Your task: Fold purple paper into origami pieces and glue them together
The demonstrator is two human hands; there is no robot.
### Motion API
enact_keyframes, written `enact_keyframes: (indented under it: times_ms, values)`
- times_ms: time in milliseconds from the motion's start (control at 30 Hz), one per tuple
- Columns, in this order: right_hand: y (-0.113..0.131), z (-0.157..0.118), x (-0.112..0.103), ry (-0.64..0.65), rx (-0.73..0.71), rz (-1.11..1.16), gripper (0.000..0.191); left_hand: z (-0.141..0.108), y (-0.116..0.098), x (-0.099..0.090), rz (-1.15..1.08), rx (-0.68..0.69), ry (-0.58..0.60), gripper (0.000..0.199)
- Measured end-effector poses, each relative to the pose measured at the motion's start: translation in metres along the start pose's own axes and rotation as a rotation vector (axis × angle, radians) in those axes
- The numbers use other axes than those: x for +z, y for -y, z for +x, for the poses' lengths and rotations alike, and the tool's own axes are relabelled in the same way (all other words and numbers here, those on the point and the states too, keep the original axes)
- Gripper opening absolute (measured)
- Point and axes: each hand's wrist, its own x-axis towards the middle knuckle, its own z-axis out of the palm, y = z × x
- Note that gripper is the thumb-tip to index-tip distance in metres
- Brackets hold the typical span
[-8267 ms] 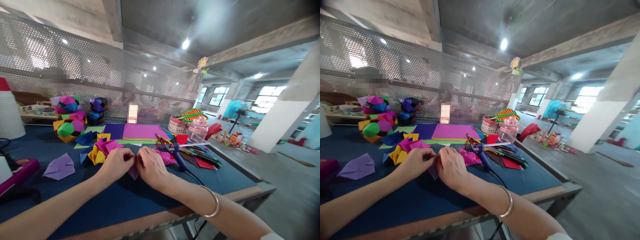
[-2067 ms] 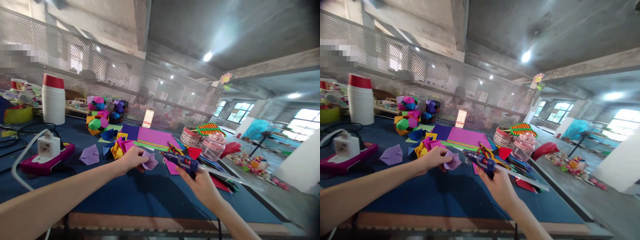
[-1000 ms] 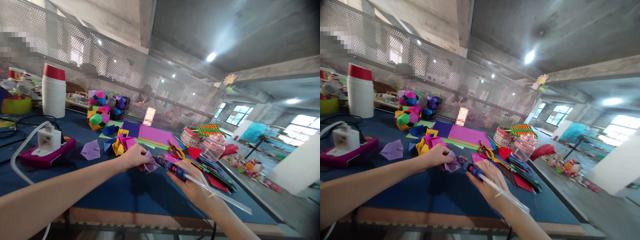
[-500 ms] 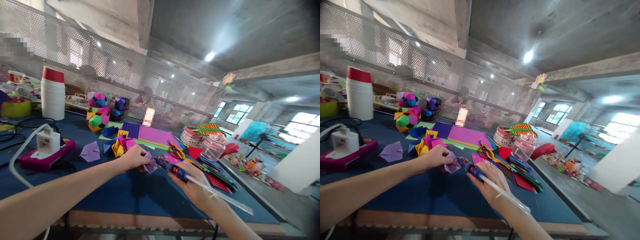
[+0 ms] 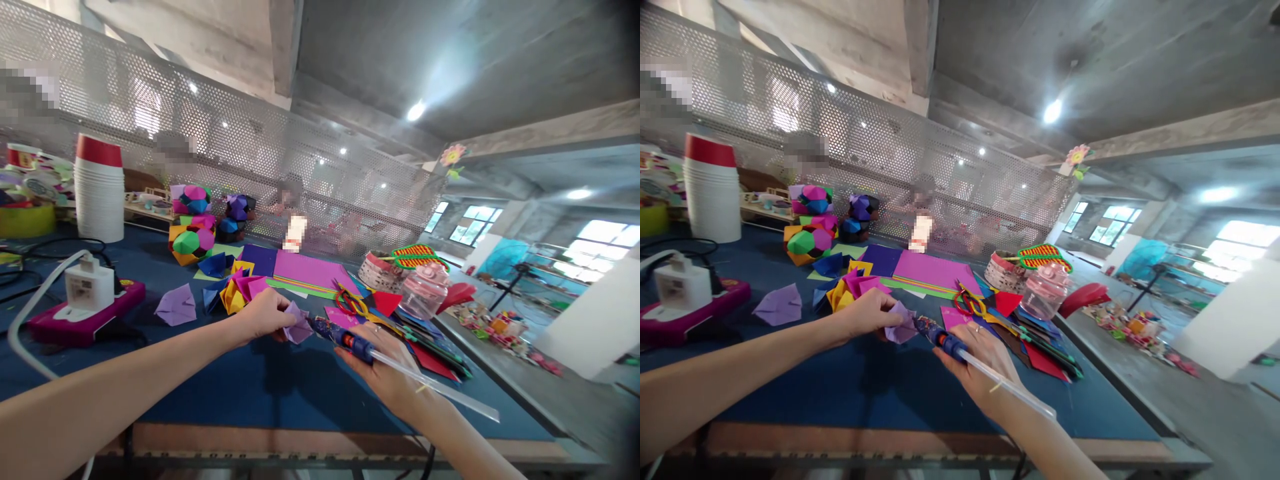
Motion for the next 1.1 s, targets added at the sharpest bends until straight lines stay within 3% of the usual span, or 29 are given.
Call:
enact_keyframes:
  times_ms: [267, 400, 567, 767, 1100]
  values:
    - [-0.012, -0.007, 0.001, 0.078, 0.042, -0.035, 0.027, 0.003, 0.002, -0.001, -0.002, 0.027, -0.026, 0.013]
    - [-0.029, -0.009, -0.003, -0.001, 0.258, -0.021, 0.038, 0.002, -0.001, -0.001, -0.010, 0.009, -0.039, 0.010]
    - [-0.061, -0.012, -0.009, 0.136, 0.526, 0.142, 0.043, 0.000, -0.005, 0.000, -0.008, -0.017, -0.043, 0.009]
    - [-0.086, -0.025, 0.009, 0.213, 0.566, 0.243, 0.049, -0.002, -0.009, 0.000, 0.006, -0.034, -0.037, 0.011]
    - [-0.078, -0.028, 0.015, 0.174, 0.566, 0.219, 0.045, -0.003, -0.009, 0.000, 0.008, -0.026, -0.034, 0.011]
